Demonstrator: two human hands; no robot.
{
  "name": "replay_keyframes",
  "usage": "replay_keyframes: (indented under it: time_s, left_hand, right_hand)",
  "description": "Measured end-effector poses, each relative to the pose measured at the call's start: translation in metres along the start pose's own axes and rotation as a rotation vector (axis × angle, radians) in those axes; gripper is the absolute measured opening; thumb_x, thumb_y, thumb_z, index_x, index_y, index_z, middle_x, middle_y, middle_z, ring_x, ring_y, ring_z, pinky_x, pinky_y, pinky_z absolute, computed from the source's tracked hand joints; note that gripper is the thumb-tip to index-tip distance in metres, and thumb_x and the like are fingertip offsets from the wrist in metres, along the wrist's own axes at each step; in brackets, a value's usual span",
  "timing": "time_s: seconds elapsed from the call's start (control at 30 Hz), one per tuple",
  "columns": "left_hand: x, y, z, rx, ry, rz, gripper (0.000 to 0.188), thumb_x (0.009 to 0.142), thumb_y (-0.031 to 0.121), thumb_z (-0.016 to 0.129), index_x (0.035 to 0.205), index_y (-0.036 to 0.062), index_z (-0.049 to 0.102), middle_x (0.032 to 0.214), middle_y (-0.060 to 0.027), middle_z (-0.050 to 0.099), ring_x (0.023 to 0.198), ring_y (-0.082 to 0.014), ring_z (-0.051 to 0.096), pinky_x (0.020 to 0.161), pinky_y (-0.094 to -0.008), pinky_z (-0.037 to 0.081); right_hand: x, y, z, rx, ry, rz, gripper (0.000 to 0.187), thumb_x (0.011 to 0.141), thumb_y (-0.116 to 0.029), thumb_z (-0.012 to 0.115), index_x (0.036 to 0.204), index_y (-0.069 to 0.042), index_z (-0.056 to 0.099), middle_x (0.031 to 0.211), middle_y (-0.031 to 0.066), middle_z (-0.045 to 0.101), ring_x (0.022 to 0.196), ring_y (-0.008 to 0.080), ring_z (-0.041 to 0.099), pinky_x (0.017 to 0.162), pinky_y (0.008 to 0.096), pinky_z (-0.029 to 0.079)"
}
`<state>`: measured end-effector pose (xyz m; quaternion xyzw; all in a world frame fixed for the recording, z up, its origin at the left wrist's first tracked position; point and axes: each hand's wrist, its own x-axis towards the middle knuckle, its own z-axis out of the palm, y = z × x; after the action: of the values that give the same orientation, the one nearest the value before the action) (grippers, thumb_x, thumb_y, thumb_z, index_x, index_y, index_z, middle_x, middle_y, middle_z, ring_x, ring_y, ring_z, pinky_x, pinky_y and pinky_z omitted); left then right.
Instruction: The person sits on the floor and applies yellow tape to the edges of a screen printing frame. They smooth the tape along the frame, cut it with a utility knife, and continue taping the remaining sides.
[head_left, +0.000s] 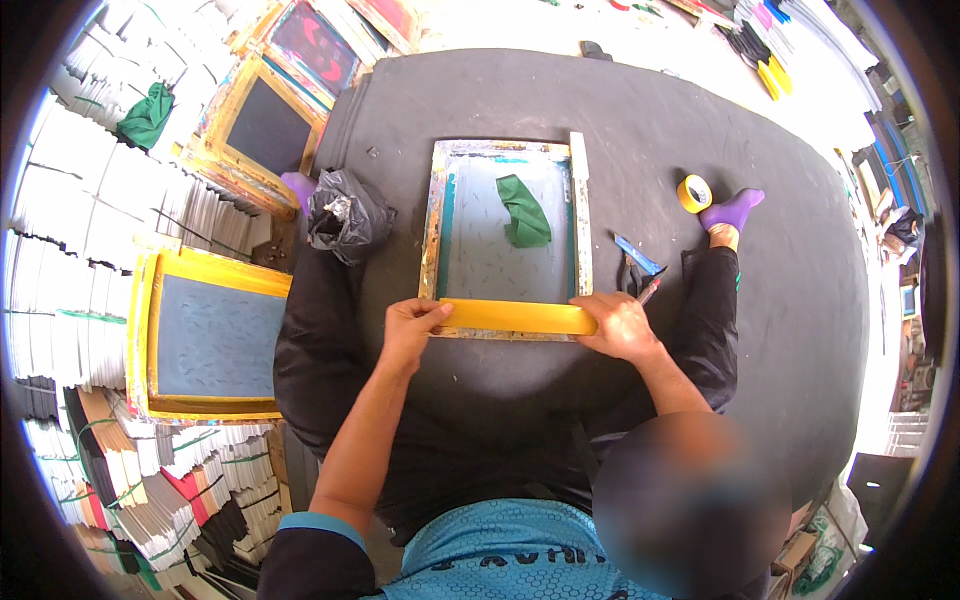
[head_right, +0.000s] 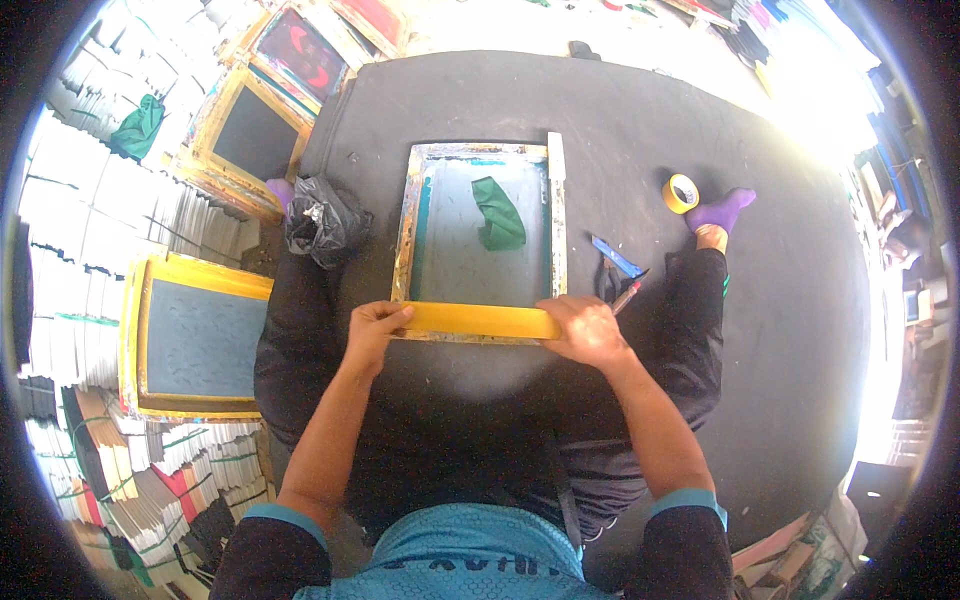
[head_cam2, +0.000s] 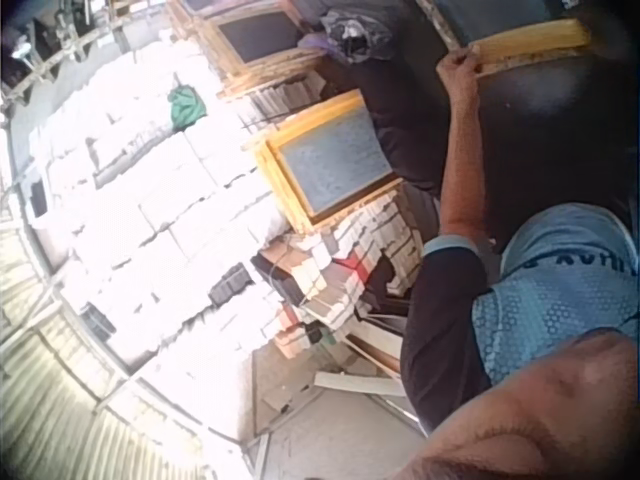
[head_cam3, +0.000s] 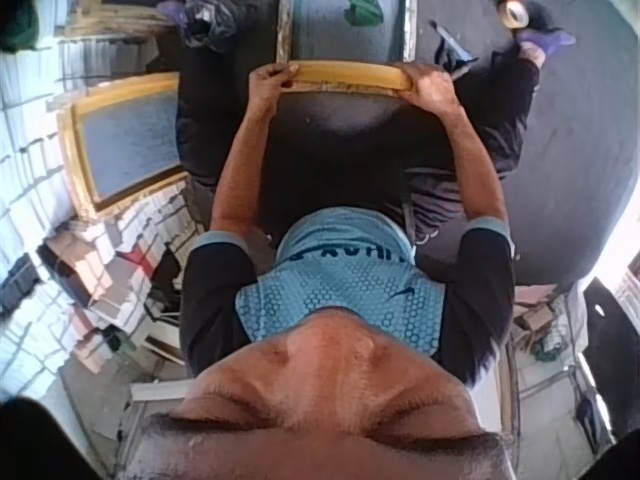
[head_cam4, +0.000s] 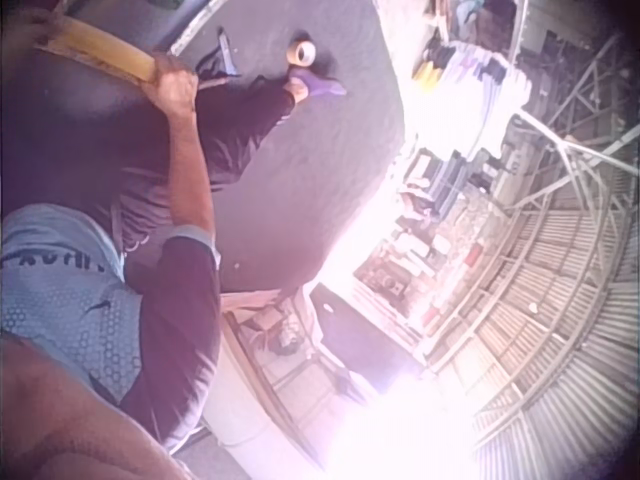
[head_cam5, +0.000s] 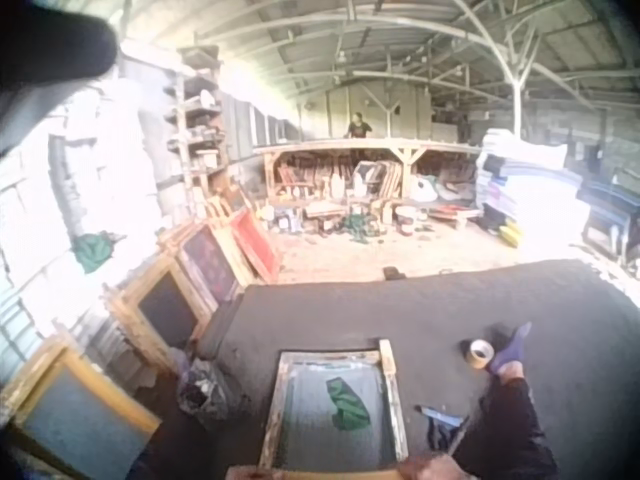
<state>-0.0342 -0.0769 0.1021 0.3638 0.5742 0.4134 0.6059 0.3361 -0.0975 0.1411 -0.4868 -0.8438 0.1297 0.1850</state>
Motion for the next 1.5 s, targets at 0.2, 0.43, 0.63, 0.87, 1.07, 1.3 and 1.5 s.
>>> replay_keyframes:
  time_s: [0.2,0.43,0.63,0.87,1.07,1.3,1.5]
  left_hand:
    - [0.011,-0.002,-0.048,0.026,0.06,-0.001,0.016,0.091,0.011,0.082,0.09,-0.0037,0.077,0.076,-0.0057,0.072,0.064,-0.0097,0.059,0.062,-0.0249,0.047]
    - [0.009,-0.064,-0.049,0.369,0.032,-0.005,0.021,0.089,0.014,0.084,0.089,-0.0051,0.077,0.074,-0.0037,0.07,0.063,-0.0084,0.058,0.058,-0.0256,0.045]
    - [-0.004,-0.093,-0.043,0.496,0.115,0.164,0.026,0.087,0.014,0.085,0.095,-0.0089,0.076,0.078,-0.0098,0.076,0.07,-0.0097,0.067,0.064,-0.0278,0.053]
    - [0.002,-0.079,-0.031,0.606,0.202,0.132,0.028,0.085,0.016,0.085,0.099,-0.0075,0.078,0.079,-0.0151,0.077,0.07,-0.015,0.071,0.066,-0.0309,0.055]
    - [0.002,-0.065,-0.017,0.694,0.229,0.11,0.028,0.084,0.015,0.085,0.098,-0.0075,0.077,0.082,-0.0195,0.077,0.072,-0.0224,0.075,0.069,-0.0338,0.056]
    - [0.005,-0.07,-0.019,0.781,0.245,0.21,0.028,0.083,0.018,0.084,0.099,-0.0037,0.078,0.086,-0.0223,0.075,0.078,-0.0335,0.075,0.074,-0.0407,0.058]
    - [0.007,-0.073,-0.016,0.962,0.25,0.298,0.027,0.084,0.022,0.084,0.097,-0.0011,0.078,0.087,-0.0203,0.074,0.086,-0.0378,0.07,0.079,-0.0469,0.056]
  right_hand:
    - [-0.029,0.034,-0.02,-0.07,-0.105,0.151,0.046,0.072,-0.033,0.087,0.11,-0.011,0.073,0.1,0.0088,0.075,0.095,0.0303,0.073,0.087,0.0451,0.055]
    - [-0.074,0.054,-0.002,0.038,-0.069,0.274,0.054,0.073,-0.045,0.089,0.112,-0.01,0.074,0.102,0.0088,0.076,0.097,0.0302,0.074,0.087,0.0443,0.056]
    - [-0.084,0.052,0.022,0.017,-0.024,0.414,0.038,0.081,-0.046,0.083,0.098,-0.013,0.079,0.09,0.0091,0.075,0.082,0.0312,0.074,0.078,0.0443,0.058]
    - [-0.075,0.049,0.032,-0.196,-0.001,0.382,0.035,0.08,-0.046,0.082,0.096,-0.015,0.078,0.083,0.0078,0.072,0.079,0.0296,0.072,0.075,0.0472,0.054]
    - [-0.075,0.049,0.038,-0.258,-0.035,0.436,0.037,0.08,-0.049,0.081,0.097,-0.015,0.078,0.086,0.0083,0.072,0.08,0.0305,0.073,0.077,0.0484,0.054]
    - [-0.067,0.045,0.044,-0.3,-0.096,0.486,0.04,0.081,-0.051,0.08,0.097,-0.015,0.077,0.089,0.0092,0.072,0.082,0.0306,0.073,0.08,0.0486,0.054]
    - [-0.07,0.048,0.053,-0.315,-0.065,0.497,0.039,0.081,-0.05,0.08,0.095,-0.014,0.078,0.087,0.0103,0.073,0.082,0.0303,0.074,0.077,0.0482,0.054]
